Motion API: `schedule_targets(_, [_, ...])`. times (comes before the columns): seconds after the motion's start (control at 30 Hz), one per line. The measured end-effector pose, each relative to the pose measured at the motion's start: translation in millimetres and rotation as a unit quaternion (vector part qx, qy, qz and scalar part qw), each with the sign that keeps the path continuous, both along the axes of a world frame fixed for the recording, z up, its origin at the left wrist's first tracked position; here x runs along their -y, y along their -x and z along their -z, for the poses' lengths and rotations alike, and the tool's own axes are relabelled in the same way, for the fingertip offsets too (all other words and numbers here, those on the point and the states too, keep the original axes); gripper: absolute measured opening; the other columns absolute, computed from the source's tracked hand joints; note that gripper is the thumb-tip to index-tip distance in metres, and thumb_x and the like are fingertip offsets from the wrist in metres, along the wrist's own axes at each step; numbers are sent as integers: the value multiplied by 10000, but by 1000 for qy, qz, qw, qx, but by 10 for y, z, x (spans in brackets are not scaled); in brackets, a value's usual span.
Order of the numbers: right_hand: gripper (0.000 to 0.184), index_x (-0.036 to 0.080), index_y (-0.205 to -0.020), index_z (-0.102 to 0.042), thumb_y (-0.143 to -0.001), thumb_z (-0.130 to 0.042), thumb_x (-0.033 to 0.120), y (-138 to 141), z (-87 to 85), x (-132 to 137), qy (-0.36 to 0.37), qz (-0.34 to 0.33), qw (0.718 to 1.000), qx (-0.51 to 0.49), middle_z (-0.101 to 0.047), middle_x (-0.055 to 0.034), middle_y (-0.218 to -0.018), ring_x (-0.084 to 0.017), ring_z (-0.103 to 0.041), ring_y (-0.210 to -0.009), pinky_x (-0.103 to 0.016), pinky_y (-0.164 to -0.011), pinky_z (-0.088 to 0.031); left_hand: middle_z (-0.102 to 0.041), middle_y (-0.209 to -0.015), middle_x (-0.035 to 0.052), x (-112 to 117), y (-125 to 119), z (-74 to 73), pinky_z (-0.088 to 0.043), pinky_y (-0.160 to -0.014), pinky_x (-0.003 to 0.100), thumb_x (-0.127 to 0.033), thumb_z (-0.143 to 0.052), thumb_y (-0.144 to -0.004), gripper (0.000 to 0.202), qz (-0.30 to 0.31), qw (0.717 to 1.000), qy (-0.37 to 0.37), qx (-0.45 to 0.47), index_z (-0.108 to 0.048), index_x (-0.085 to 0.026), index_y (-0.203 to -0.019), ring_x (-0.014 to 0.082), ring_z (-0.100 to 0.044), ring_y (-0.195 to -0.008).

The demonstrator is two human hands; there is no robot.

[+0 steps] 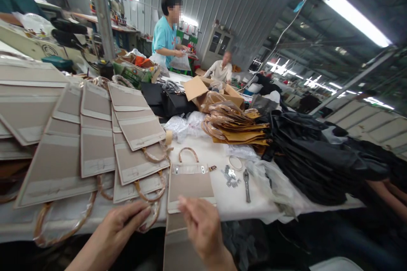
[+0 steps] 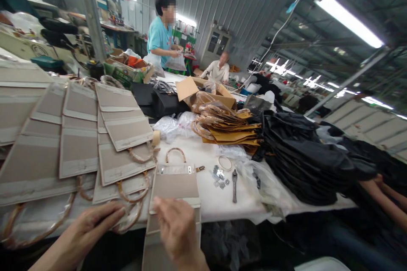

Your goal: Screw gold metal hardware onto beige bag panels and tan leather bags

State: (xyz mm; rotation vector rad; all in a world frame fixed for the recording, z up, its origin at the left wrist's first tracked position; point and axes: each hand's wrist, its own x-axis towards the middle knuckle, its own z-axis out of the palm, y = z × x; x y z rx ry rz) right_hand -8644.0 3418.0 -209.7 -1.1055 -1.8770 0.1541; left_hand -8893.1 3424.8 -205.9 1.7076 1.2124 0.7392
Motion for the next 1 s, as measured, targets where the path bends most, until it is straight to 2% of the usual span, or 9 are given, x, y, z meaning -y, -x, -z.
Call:
schedule_targets(0.03, [200,221,-1169,-717,-1054,-582,315,-138,51,-126,63,50,996,-47,-788,-39,-864,-166,-714,-697,-293,-674,-522,-725,-782,-1,15,23,31,-527,-704,168,-513,-522,-1022,408,7,1000,0,-5,-754,-217,-863,161,-679,-764])
schedule_targets(0.13, [402,176,-1215,-679,-995,-616,506,-572,299,-575,224,154,939,-210,-788,-65,-869,-208,-740,-797,-329,-796,-573,-792,-904,-12,85,80,98,-559,-782,149,-509,-547,-1015,332,29,999,-16,-16,-798,-292,-1029,166,-740,-858])
schedule_targets(0.27, [523,146,-976,-737,-811,-701,642,-902,695,-1024,243,195,910,-275,-727,-198,-1236,-301,-683,-1136,-384,-940,-558,-780,-1207,-12,143,89,83,-551,-980,189,-468,-579,-1012,295,54,995,-74,-26,-758,-395,-1235,187,-738,-1097])
schedule_targets(0.33, [510,144,-912,-748,-789,-700,636,-936,838,-1119,242,207,908,-272,-643,-214,-1384,-322,-613,-1261,-385,-986,-534,-764,-1230,-5,148,91,54,-555,-986,200,-435,-560,-1029,310,63,994,-85,-32,-727,-414,-1290,183,-730,-1109])
schedule_targets(0.4, [498,141,-887,-748,-794,-687,626,-927,930,-1158,250,213,907,-265,-624,-214,-1396,-324,-594,-1280,-387,-997,-522,-767,-1161,4,149,107,43,-573,-920,188,-411,-528,-1047,325,69,993,-87,-31,-707,-412,-1319,168,-738,-1036])
schedule_targets(0.63, [424,167,-831,-700,-830,-644,587,-819,1048,-1186,224,224,928,-196,-671,-182,-1209,-303,-626,-1170,-429,-1057,-486,-734,-835,-4,161,186,200,-568,-693,161,-414,-509,-1049,341,29,988,-135,-68,-696,-429,-1333,150,-716,-747])
schedule_targets(0.73, [412,163,-970,-689,-842,-665,554,-781,1070,-1176,212,239,931,-178,-700,-155,-1106,-300,-647,-1080,-451,-1007,-504,-750,-868,-9,150,175,237,-576,-680,171,-432,-518,-1040,341,10,983,-165,-81,-689,-456,-1335,159,-712,-743])
schedule_targets(0.83, [588,130,-1212,-630,-799,-721,539,-791,1094,-1181,231,253,915,-214,-719,-159,-1113,-286,-681,-994,-420,-923,-541,-745,-860,-8,113,143,239,-583,-698,185,-420,-516,-1041,346,7,979,-187,-82,-678,-466,-1344,167,-706,-759])
schedule_targets(1.0, [529,131,-1144,-669,-815,-683,545,-805,1133,-1223,241,270,901,-237,-741,-150,-1032,-264,-701,-885,-383,-855,-552,-734,-859,-1,46,104,294,-586,-757,191,-390,-475,-1062,383,8,982,-177,-67,-637,-420,-1408,159,-707,-795])
